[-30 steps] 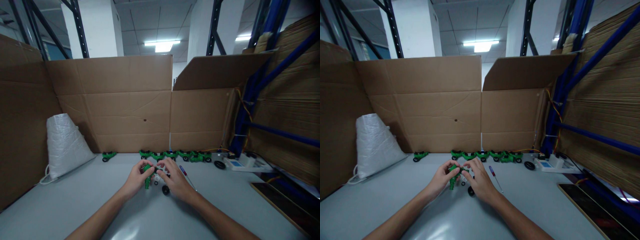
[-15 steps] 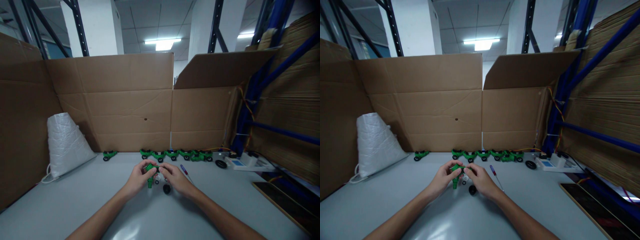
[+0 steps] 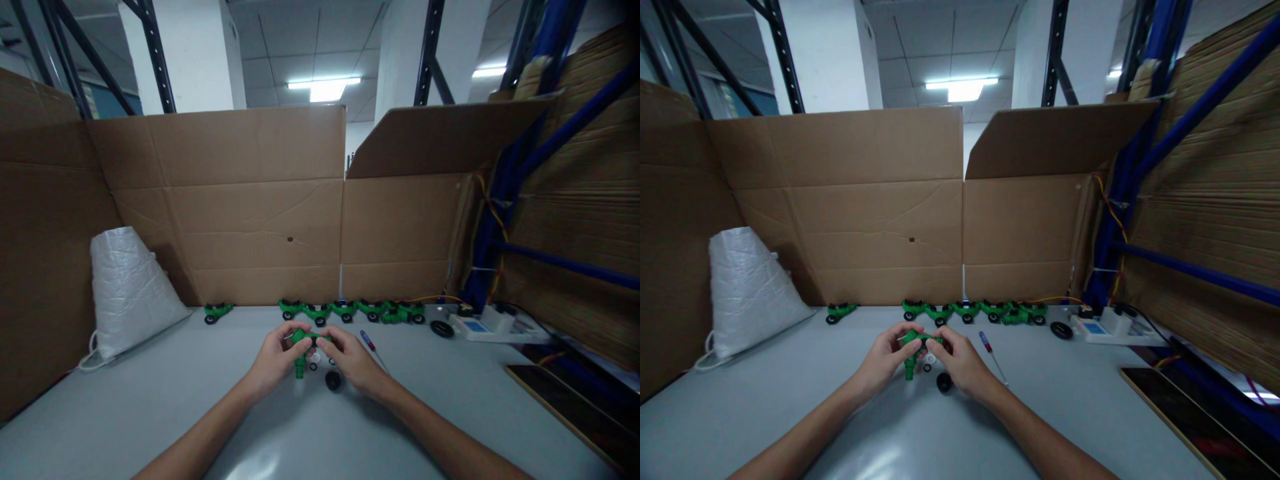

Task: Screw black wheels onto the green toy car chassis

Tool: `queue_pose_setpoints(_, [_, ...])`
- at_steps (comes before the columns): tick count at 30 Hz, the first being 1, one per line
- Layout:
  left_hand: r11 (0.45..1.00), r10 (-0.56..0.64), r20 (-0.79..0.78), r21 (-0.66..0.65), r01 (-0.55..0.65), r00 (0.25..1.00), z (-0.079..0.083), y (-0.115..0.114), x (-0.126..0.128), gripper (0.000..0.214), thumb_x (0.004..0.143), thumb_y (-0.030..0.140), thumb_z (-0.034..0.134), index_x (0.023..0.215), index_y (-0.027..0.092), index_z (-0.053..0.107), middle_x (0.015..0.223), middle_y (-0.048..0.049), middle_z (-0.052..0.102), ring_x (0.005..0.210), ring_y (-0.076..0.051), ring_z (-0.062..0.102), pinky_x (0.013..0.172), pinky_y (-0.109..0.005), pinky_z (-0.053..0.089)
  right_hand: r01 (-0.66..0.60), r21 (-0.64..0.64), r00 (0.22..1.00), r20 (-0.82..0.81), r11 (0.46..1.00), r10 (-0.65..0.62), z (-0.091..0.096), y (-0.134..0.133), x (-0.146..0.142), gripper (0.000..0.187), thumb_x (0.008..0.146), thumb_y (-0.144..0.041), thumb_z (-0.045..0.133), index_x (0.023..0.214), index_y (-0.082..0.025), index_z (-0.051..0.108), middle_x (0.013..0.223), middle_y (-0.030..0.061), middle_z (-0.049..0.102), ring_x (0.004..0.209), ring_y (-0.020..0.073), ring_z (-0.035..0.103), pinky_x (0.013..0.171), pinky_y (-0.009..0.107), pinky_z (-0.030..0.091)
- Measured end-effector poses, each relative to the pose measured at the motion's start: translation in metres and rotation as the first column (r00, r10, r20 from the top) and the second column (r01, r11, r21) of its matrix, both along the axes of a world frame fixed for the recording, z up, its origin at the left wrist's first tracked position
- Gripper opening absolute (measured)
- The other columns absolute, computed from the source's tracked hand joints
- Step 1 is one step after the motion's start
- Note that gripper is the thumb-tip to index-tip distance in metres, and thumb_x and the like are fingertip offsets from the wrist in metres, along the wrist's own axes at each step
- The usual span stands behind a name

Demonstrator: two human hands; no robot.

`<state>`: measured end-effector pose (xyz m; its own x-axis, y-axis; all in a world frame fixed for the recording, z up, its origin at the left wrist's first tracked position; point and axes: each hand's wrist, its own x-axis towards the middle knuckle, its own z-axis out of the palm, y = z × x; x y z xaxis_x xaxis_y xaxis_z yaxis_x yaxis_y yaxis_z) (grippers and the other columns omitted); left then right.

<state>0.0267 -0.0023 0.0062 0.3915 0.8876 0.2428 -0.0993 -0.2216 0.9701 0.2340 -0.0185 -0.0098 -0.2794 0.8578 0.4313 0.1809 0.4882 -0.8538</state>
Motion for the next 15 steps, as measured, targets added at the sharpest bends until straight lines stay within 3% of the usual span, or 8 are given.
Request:
queue_pose_setpoints(8, [1.0,-0.008,-0.01,-0.007,0.008,1.0,-0.0023,0.0013,-0.0016,0.053,0.081,0.052,0.085,0.115,0.015,0.067,0.091,-0.0077,0.076,0.081,-0.021,0.074,0.075,-0.031,0.058,0.003,-0.002,1.0,0.01,1.0,-0.003,-0.0036,0.0034,0.0013,0.044,0.101,-0.06,0.056,0.096,-0.019,0.069,0.086,0.0017,0.069,0.077,0.018,0.059,0.071,0.029,0.044])
queue_pose_setpoints(15, [0.999,-0.035,-0.034,0.003,0.035,0.999,-0.0009,0.0062,-0.0049,0.053,0.087,0.049,0.081,0.126,0.017,0.066,0.105,-0.0102,0.077,0.089,-0.02,0.074,0.08,-0.031,0.057,0.041,0.003,0.999,-0.016,0.999,-0.04,-0.009,0.0038,-0.0009,0.041,0.102,-0.058,0.057,0.1,-0.019,0.068,0.086,0.001,0.066,0.08,0.0183,0.058,0.075,0.029,0.045])
